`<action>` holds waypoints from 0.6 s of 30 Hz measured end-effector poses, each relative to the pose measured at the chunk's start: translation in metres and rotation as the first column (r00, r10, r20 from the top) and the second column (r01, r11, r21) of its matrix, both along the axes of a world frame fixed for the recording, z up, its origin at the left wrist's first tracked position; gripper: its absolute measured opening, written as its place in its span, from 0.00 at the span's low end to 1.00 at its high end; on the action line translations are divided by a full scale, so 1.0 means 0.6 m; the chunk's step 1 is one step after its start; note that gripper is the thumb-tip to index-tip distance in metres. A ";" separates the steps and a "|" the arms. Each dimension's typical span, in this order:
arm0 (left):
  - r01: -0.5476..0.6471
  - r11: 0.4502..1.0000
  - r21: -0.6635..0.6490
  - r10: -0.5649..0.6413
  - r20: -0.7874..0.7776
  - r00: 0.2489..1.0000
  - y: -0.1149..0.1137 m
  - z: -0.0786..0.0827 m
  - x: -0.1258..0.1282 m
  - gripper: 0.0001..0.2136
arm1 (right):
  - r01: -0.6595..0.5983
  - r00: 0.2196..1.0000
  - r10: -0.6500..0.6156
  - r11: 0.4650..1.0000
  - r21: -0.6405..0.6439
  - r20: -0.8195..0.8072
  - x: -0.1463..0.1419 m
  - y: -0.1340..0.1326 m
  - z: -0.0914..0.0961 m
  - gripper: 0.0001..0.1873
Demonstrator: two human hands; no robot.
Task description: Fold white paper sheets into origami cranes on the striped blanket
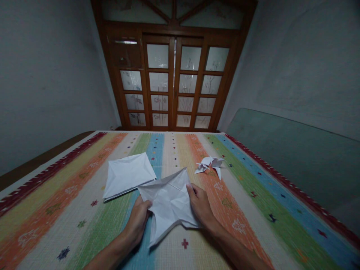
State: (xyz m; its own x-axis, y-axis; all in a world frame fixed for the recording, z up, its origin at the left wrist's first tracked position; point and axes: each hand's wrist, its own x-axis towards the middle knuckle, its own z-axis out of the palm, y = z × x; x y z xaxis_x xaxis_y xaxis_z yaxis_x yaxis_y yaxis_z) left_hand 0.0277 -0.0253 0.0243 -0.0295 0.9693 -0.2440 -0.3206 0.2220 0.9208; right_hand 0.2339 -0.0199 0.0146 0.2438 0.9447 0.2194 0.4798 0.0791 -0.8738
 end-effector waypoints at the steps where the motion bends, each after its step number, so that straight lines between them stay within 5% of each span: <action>1: 0.003 1.000 0.013 -0.003 0.002 1.000 0.002 -0.002 -0.002 0.16 | 0.012 0.999 -0.012 1.000 0.016 0.034 -0.001 -0.001 0.002 0.23; 10: -0.058 0.981 0.183 0.092 -0.187 0.978 0.028 -0.021 -0.023 0.22 | 0.001 0.991 -0.019 0.991 0.133 0.133 -0.005 -0.013 0.012 0.18; 18: -0.008 0.907 0.421 0.257 -0.540 0.801 0.014 0.005 -0.021 0.16 | 0.064 0.997 -0.071 0.980 0.191 0.030 0.001 -0.008 0.021 0.22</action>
